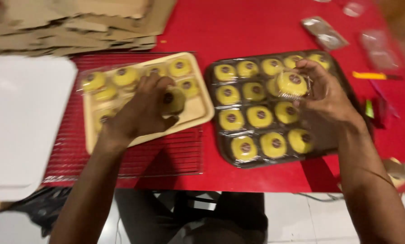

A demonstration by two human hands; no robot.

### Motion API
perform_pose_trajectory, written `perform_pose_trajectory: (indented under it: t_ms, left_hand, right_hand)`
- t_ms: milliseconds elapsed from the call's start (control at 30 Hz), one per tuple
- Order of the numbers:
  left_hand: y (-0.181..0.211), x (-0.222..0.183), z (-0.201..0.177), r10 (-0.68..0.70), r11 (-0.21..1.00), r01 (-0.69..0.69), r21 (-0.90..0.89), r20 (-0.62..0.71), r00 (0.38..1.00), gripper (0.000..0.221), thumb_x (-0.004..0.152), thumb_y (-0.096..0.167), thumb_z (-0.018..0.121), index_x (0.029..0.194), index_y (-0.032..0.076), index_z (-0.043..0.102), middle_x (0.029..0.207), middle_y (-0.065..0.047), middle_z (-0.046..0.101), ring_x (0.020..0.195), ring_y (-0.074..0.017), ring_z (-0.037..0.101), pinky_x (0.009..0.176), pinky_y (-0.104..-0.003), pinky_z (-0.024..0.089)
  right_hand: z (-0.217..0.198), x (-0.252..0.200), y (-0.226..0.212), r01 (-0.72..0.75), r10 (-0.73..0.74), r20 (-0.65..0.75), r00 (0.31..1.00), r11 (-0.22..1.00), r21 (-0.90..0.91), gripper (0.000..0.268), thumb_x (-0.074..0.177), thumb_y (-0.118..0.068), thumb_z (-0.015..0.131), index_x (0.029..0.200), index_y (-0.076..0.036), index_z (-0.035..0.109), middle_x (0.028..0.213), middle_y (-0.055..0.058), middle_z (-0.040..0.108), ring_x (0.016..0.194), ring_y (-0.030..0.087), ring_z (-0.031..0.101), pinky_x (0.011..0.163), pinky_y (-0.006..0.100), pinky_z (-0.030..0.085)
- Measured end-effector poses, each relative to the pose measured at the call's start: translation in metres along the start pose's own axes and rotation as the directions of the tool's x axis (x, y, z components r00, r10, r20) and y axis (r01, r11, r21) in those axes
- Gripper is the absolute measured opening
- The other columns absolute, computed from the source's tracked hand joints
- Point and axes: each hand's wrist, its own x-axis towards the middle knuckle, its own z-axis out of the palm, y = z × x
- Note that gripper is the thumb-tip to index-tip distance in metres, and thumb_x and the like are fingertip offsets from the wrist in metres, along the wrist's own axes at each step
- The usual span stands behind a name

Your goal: Arranging individually packaged small cakes onto a large tray in an organized manner.

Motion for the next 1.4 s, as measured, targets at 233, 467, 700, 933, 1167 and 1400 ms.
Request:
perform_pose_trajectory:
  t_ms: [233, 467, 700, 933, 1167, 1400]
  left_hand:
    - [0.104, 0.103, 0.058, 0.287, 0.94, -0.282, -0.193, 0.002, 0.958, 0.079, 0.068, 0.02, 0.088, 0.135, 0.005, 0.05, 0.126, -0.016, 0.051, 0.121, -0.0414, 0.048, 0.094, -0.053, 0.048]
    - [0.167, 0.148, 0.072, 0.023, 0.984, 0.059, -0.166, 0.454, 0.891, 0.081, 0.07, 0.041, 0.081, 0.139, 0.02, 0.044, 0.127, -0.01, 0.042, 0.124, -0.0293, 0.041, 0.105, -0.046, 0.044]
    - [0.187, 0.157, 0.061, -0.029, 0.984, 0.123, -0.132, 0.559, 0.829, 0.075, 0.079, 0.033, 0.08, 0.142, 0.015, 0.045, 0.132, -0.016, 0.041, 0.129, -0.0318, 0.038, 0.104, -0.049, 0.047]
    - [0.165, 0.155, 0.089, -0.01, 0.984, 0.1, -0.15, 0.506, 0.862, 0.072, 0.079, 0.03, 0.084, 0.139, 0.013, 0.049, 0.13, -0.016, 0.046, 0.13, -0.0308, 0.044, 0.098, -0.046, 0.053]
    - [0.158, 0.154, 0.1, 0.055, 0.978, 0.037, -0.205, 0.428, 0.902, 0.072, 0.078, 0.031, 0.085, 0.138, 0.012, 0.049, 0.119, -0.015, 0.049, 0.126, -0.0336, 0.047, 0.103, -0.049, 0.05]
    - [0.162, 0.155, 0.101, 0.093, 0.973, -0.005, -0.23, 0.375, 0.922, 0.069, 0.075, 0.025, 0.084, 0.133, 0.01, 0.052, 0.114, -0.014, 0.049, 0.12, -0.0345, 0.05, 0.102, -0.049, 0.05]
  right_hand:
    - [-0.076, -0.073, 0.019, -0.244, 0.235, -0.17, 0.957, 0.969, -0.032, 0.086, 0.069, 0.023, 0.071, 0.142, -0.013, 0.045, 0.136, 0.009, 0.053, 0.129, 0.021, 0.055, 0.094, 0.034, 0.058]
    - [-0.085, -0.085, 0.038, -0.322, 0.315, -0.07, 0.947, 0.915, -0.244, 0.102, 0.053, 0.017, 0.08, 0.147, 0.002, 0.043, 0.134, 0.026, 0.053, 0.131, 0.039, 0.049, 0.104, 0.049, 0.046]
    - [-0.082, -0.071, 0.009, -0.318, 0.418, -0.046, 0.907, 0.611, -0.724, 0.1, 0.055, 0.003, 0.079, 0.148, -0.014, 0.047, 0.146, 0.022, 0.051, 0.134, 0.052, 0.047, 0.107, 0.062, 0.044]
    - [-0.068, -0.087, -0.009, -0.466, 0.503, -0.213, 0.838, 0.455, -0.759, 0.11, 0.062, -0.012, 0.091, 0.157, -0.029, 0.038, 0.156, 0.018, 0.038, 0.139, 0.054, 0.042, 0.111, 0.066, 0.039]
    - [-0.076, -0.086, 0.001, -0.324, 0.322, -0.137, 0.937, 0.65, -0.688, 0.096, 0.066, 0.008, 0.082, 0.152, -0.007, 0.041, 0.137, 0.028, 0.052, 0.128, 0.05, 0.056, 0.105, 0.056, 0.05]
    - [-0.075, -0.078, 0.015, -0.255, 0.258, -0.096, 0.961, 0.703, -0.664, 0.095, 0.065, 0.011, 0.078, 0.152, -0.008, 0.044, 0.138, 0.026, 0.054, 0.127, 0.049, 0.057, 0.101, 0.055, 0.051]
